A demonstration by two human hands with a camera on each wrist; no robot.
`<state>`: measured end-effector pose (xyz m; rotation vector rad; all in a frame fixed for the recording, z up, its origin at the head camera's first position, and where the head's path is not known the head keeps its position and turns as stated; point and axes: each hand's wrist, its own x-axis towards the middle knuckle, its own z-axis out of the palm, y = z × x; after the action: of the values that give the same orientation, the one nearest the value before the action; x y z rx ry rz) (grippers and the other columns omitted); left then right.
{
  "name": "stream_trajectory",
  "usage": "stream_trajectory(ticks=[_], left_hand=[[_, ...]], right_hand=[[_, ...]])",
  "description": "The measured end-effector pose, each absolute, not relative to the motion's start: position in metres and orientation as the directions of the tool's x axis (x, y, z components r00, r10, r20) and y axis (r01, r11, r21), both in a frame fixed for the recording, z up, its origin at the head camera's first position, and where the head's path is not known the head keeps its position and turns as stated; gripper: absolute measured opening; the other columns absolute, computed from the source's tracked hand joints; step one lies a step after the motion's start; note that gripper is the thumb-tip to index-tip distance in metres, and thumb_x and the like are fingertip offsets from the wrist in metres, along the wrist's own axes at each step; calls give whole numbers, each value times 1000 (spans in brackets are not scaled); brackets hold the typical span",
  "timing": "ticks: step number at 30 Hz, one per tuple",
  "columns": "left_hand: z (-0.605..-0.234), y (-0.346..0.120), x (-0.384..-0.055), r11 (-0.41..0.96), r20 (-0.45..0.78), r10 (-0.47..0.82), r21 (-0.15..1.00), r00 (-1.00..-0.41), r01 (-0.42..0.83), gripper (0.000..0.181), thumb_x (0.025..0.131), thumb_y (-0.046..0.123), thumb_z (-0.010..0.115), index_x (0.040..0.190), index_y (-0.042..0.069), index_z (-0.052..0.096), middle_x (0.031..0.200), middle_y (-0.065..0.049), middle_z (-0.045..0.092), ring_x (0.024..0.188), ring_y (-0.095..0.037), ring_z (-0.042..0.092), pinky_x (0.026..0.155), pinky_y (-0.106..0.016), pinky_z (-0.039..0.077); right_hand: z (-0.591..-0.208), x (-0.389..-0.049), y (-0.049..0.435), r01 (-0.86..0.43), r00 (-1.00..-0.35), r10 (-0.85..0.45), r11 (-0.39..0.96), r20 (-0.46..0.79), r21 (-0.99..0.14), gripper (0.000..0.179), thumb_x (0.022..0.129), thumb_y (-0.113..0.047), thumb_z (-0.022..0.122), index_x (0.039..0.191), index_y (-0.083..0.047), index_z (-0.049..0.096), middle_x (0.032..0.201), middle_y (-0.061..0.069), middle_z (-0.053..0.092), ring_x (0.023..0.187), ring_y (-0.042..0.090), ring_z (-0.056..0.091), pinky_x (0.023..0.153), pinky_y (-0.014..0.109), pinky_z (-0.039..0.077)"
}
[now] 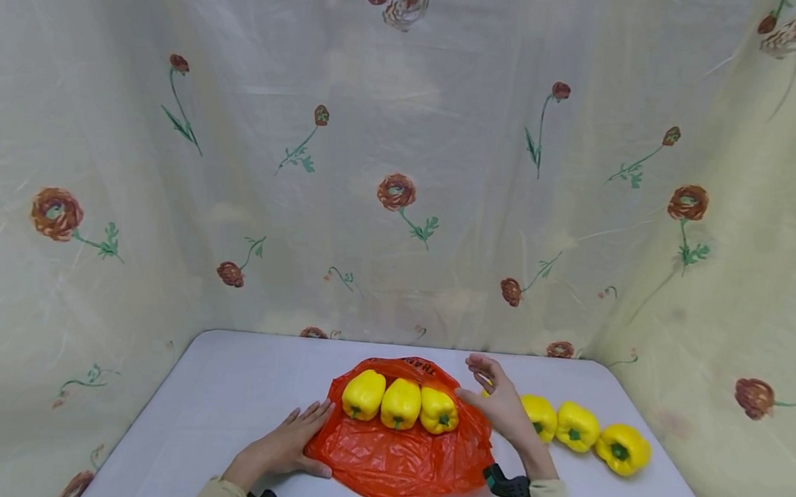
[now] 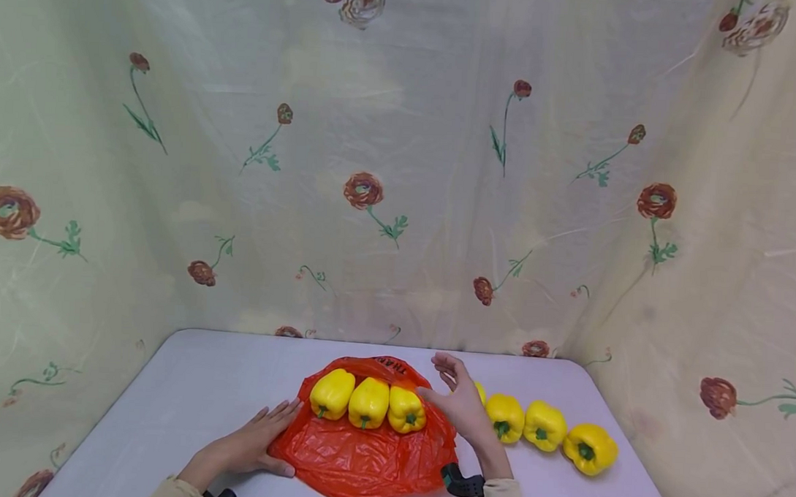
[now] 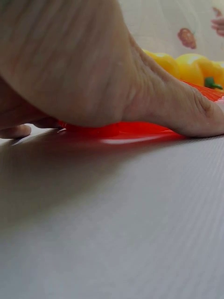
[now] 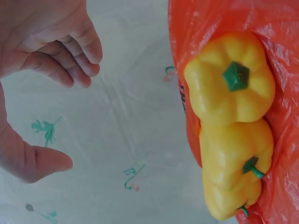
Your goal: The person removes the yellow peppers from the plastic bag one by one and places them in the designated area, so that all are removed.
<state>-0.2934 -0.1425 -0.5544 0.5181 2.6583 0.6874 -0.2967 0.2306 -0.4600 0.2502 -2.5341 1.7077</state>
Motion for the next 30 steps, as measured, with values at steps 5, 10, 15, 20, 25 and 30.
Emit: stream_trajectory(ticks=[5, 10, 15, 20, 25, 30], left_hand=[[-554, -143, -293, 815, -232, 428, 518, -874, 261, 113, 67, 66, 72, 153, 11, 25, 161, -10, 22, 149, -35, 12, 118, -61, 7], [-554, -144, -294, 817, -230, 428, 512, -874, 266, 114, 67, 68, 71, 153, 11, 25, 161, -10, 22, 149, -35, 13, 118, -61, 7], [-554, -145, -295, 820, -226, 430, 503, -874, 273, 114, 67, 68, 70, 154, 11, 24, 161, -10, 23, 149, -35, 13, 119, -61, 8], [-555, -144, -293, 821, -242, 424, 510, -873, 258, 113, 67, 66, 72, 154, 11, 24, 161, -10, 23, 149, -34, 13, 119, -61, 7], [-555, -143, -293, 822, -250, 420, 512, -872, 249, 113, 67, 66, 72, 154, 12, 24, 161, -9, 22, 149, -34, 12, 119, -61, 7], [-556, -144, -295, 825, -247, 421, 504, -873, 256, 113, 67, 67, 71, 154, 12, 24, 161, -9, 22, 149, -33, 13, 119, -60, 7]], right_hand=[[-462, -297, 223, -152, -987, -110, 354, 120, -923, 66, 84, -17, 76, 138, -6, 40, 142, 16, 47, 135, 33, 41, 114, 50, 32], [-466, -300, 219, -120, -990, -109, 358, 87, -926, 64, 84, -16, 75, 138, -7, 41, 141, 15, 48, 135, 34, 42, 114, 52, 32], [-471, -305, 218, -123, -989, -119, 349, 86, -929, 62, 84, -13, 75, 137, -6, 43, 138, 15, 49, 132, 33, 44, 114, 51, 33], [-477, -308, 214, -95, -989, -142, 352, 48, -931, 59, 85, -8, 71, 137, -6, 43, 139, 15, 49, 131, 34, 45, 112, 52, 35], [-481, -311, 208, -88, -985, -172, 388, 22, -917, 57, 85, -12, 72, 136, -6, 46, 135, 14, 53, 127, 31, 48, 109, 50, 40], [-487, -315, 208, -70, -984, -180, 421, -8, -904, 58, 85, -14, 72, 136, -6, 47, 133, 10, 55, 126, 28, 50, 105, 47, 45]])
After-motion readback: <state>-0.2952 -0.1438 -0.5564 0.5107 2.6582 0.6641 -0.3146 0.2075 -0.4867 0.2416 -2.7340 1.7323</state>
